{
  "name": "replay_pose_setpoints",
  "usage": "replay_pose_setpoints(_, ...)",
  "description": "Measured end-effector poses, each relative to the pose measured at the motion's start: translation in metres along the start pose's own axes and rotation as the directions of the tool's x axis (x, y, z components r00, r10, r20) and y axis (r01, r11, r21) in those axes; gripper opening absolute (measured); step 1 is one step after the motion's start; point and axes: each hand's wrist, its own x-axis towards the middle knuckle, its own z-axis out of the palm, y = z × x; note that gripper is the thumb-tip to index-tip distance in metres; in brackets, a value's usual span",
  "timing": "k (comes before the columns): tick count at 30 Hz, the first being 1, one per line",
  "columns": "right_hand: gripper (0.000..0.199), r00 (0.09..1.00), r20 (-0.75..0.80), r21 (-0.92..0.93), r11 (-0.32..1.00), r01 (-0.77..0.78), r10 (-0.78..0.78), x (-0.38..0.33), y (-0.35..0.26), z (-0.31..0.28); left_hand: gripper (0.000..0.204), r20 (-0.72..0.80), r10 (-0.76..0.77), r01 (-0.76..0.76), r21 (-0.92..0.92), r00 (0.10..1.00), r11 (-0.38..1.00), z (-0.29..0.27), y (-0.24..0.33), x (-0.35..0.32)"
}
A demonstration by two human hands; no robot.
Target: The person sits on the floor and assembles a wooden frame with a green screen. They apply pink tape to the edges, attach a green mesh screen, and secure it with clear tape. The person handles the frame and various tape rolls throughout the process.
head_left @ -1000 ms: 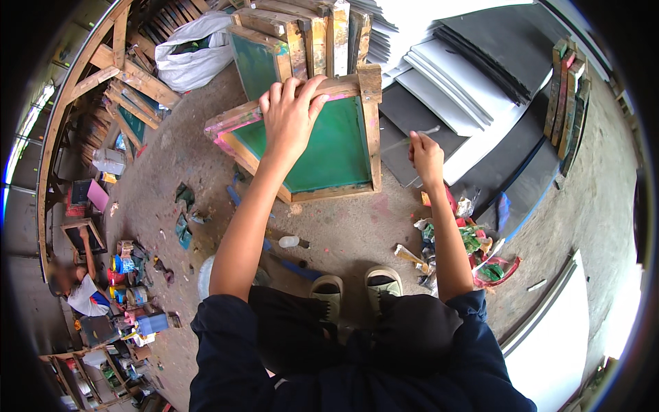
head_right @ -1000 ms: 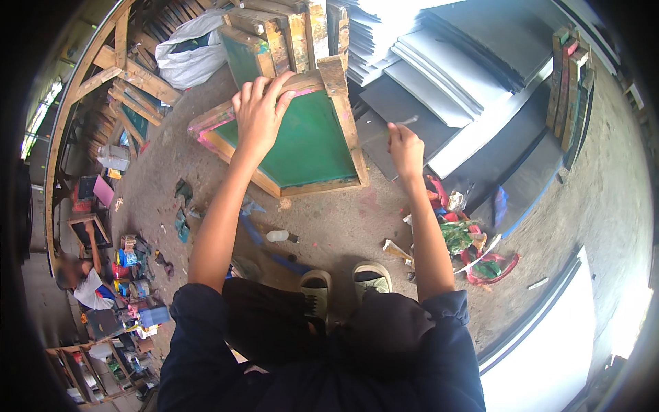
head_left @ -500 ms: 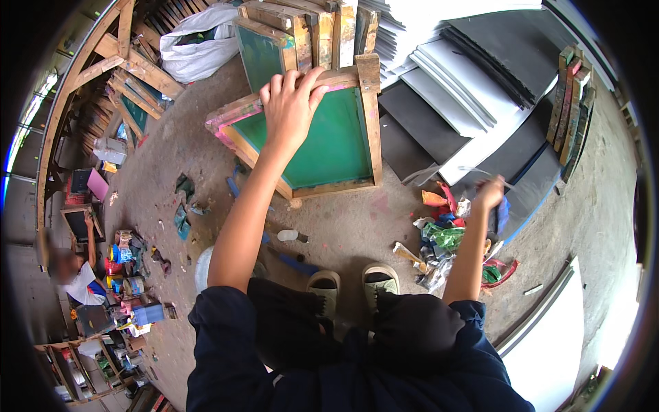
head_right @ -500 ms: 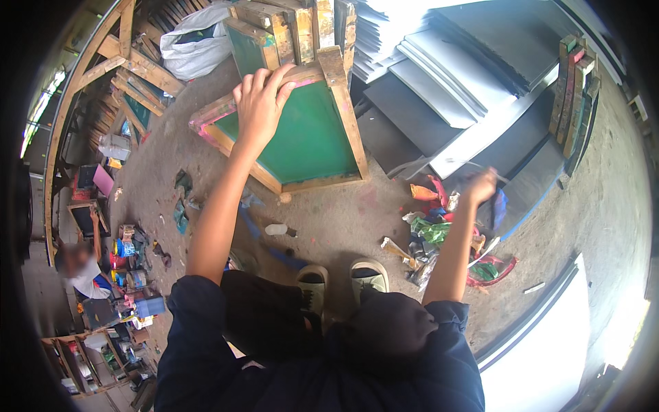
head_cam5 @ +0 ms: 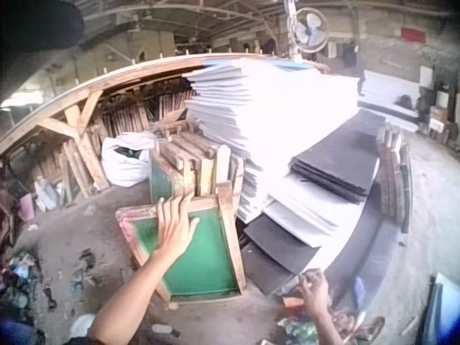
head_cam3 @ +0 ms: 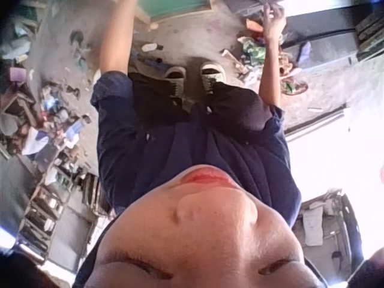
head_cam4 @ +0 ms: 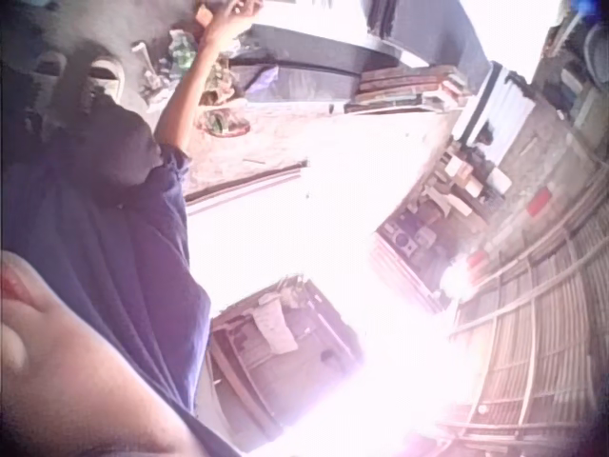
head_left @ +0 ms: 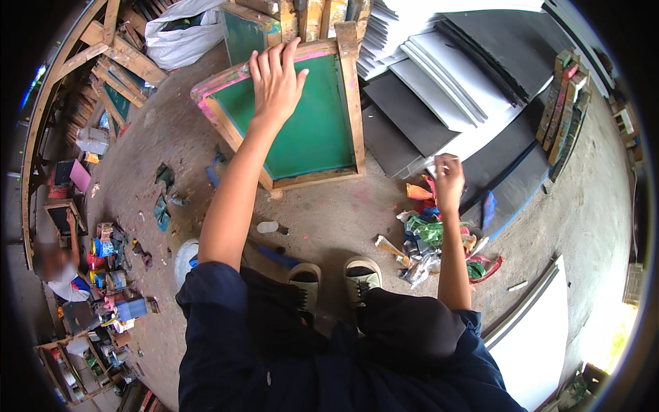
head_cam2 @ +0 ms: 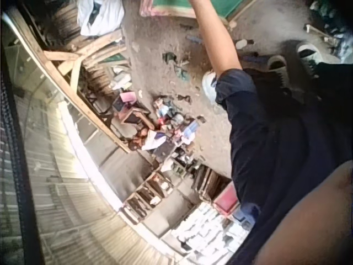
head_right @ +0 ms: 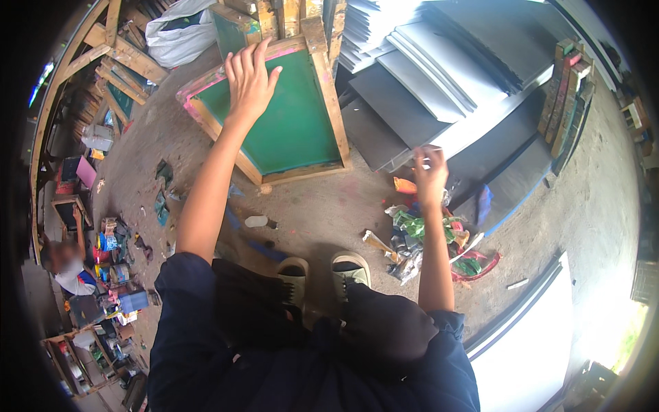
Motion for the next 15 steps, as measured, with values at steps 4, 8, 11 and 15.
replay_pose_setpoints(4,0.011,0.894,0.398,-0.044,0.969,0.244,-0.207,-0.029,-0.017,0.033,0.069,0.005,0.004,-0.003,-0.075,1.000,0.997,0.023,-0.012,0.003)
replay_pose_setpoints(8,0.019,0.801,0.598,-0.134,0.988,0.075,0.020,-0.052,0.003,0.065,0.072,0.036,0.007,-0.001,-0.181,0.999,0.984,0.042,-0.023,0.000)
replay_pose_setpoints(11,0.033,0.788,0.610,-0.208,0.976,0.060,0.082,-0.061,0.027,0.088,0.071,0.059,-0.012,0.023,-0.191,0.998,0.981,0.047,-0.018,-0.008)
replay_pose_setpoints(15,0.046,0.805,0.559,-0.394,0.918,0.045,0.200,-0.075,0.038,0.110,0.059,0.028,-0.141,0.144,-0.228,0.990,0.963,0.054,0.000,-0.047)
